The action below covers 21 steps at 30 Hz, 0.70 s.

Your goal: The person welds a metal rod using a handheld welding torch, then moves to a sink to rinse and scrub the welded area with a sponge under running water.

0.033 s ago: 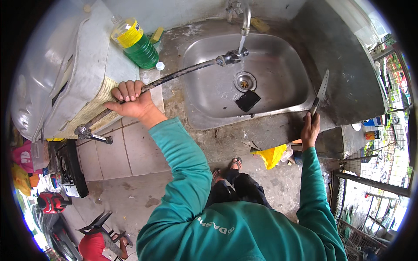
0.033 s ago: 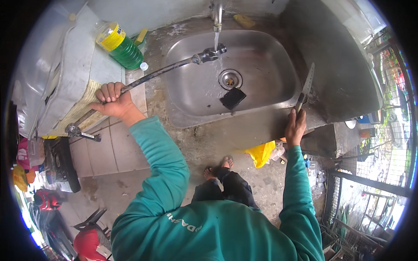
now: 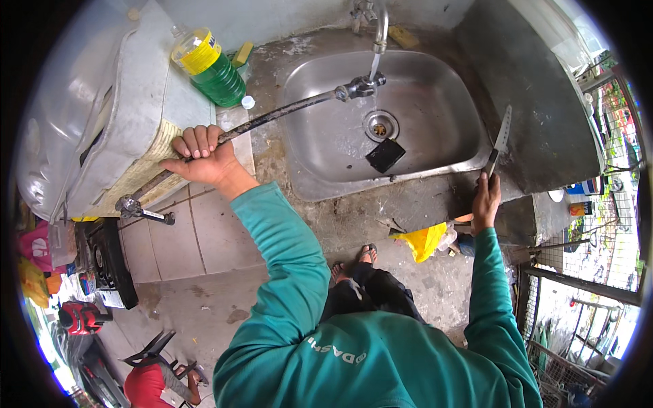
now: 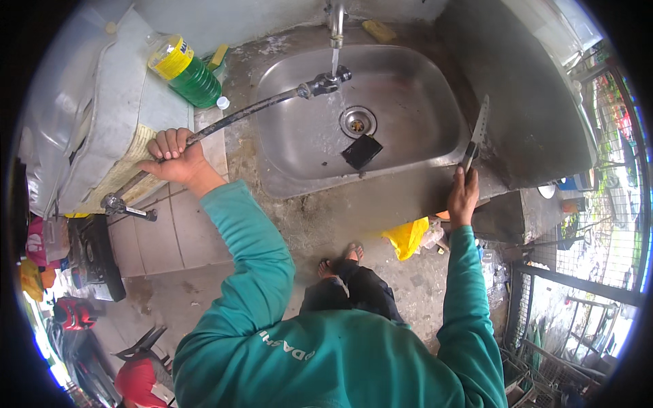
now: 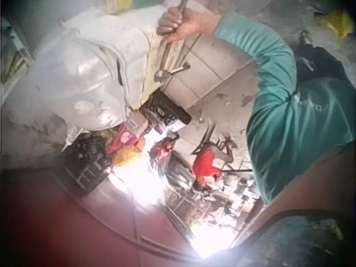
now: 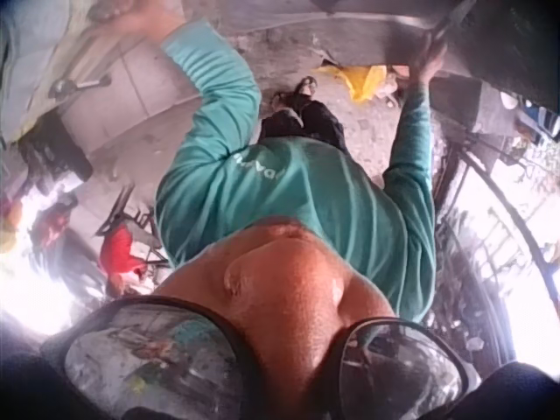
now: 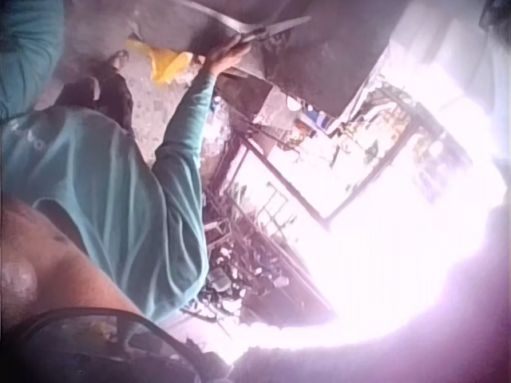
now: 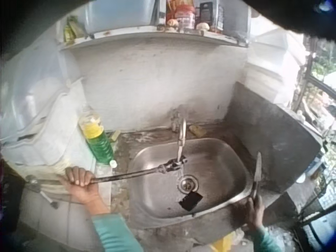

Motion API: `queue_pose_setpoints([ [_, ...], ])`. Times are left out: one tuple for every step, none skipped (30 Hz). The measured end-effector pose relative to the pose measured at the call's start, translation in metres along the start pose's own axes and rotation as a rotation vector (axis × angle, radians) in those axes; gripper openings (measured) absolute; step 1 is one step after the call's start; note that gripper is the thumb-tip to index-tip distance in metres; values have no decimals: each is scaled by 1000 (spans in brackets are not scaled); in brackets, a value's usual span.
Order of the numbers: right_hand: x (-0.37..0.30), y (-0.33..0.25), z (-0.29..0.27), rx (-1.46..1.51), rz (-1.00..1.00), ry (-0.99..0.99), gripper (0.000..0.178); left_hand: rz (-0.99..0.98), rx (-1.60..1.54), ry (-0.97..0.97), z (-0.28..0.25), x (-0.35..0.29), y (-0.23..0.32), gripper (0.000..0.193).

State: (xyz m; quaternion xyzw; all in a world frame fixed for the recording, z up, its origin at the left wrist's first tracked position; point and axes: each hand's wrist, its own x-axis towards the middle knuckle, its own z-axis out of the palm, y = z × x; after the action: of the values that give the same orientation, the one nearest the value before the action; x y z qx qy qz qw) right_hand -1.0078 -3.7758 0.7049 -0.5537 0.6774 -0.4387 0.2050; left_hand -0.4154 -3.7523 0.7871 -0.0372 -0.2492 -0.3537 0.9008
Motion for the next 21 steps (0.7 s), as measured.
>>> queue_pose_setpoints([
  [5, 0, -5, 146, 102, -44, 33, -3, -4, -6, -2, 1, -2, 73],
  [11, 17, -16, 229, 184, -25, 34, -5, -8, -13, -4, 1, -4, 74],
  [10, 3, -25, 108, 180, 10, 36, 3, 2, -20, -4, 1, 0, 74],
  [15, 12, -36, -5, 108, 39, 38, 20, 12, -5, 2, 1, 1, 76],
  [24, 24, -51, -117, 34, 68, 41, 31, 10, 2, 7, 1, 3, 74],
  [22, 28, -64, -215, 19, 102, 41, 26, -4, 16, 4, 0, -5, 73],
  [22, 28, -76, -307, -4, 127, 41, 31, -10, 28, 5, 0, -6, 72],
  [26, 41, -89, -416, -3, 118, 41, 39, -8, 41, 5, 2, -7, 72],
  [24, 41, -93, -452, -37, 123, 39, 33, -6, 39, 4, 2, -7, 73],
  [23, 40, -98, -486, -4, 81, 39, 27, -3, 36, 4, 2, -7, 75],
  [20, 38, -101, -520, 29, 39, 39, 21, 0, 34, 3, 2, -6, 76],
  [18, 44, -101, -508, -55, 65, 35, 17, -9, 18, 4, 2, -4, 76],
  [19, 48, -101, -557, -50, 59, 34, 16, -23, 1, 5, 3, -2, 76],
  [21, 51, -102, -606, -46, 53, 34, 16, -36, -16, 6, 4, 0, 76],
  [17, 52, -102, -662, -32, 44, 33, 5, -48, -26, 6, 3, -1, 76],
  [21, 62, -101, -639, -93, 59, 34, 0, -60, -12, 7, 2, -1, 76],
  [23, 66, -100, -669, -116, 54, 35, -1, -52, -10, 6, 2, -1, 77],
  [26, 66, -98, -697, -140, 49, 36, 0, -43, -9, 5, 2, -1, 77],
  [30, 60, -95, -724, -166, 46, 36, 1, -35, -10, 6, 3, -1, 77],
  [31, 52, -92, -818, -112, 35, 37, 8, -21, -2, 6, 2, -2, 78],
  [30, 49, -88, -878, -218, 113, 36, 7, -22, 1, 6, 2, -4, 78],
])
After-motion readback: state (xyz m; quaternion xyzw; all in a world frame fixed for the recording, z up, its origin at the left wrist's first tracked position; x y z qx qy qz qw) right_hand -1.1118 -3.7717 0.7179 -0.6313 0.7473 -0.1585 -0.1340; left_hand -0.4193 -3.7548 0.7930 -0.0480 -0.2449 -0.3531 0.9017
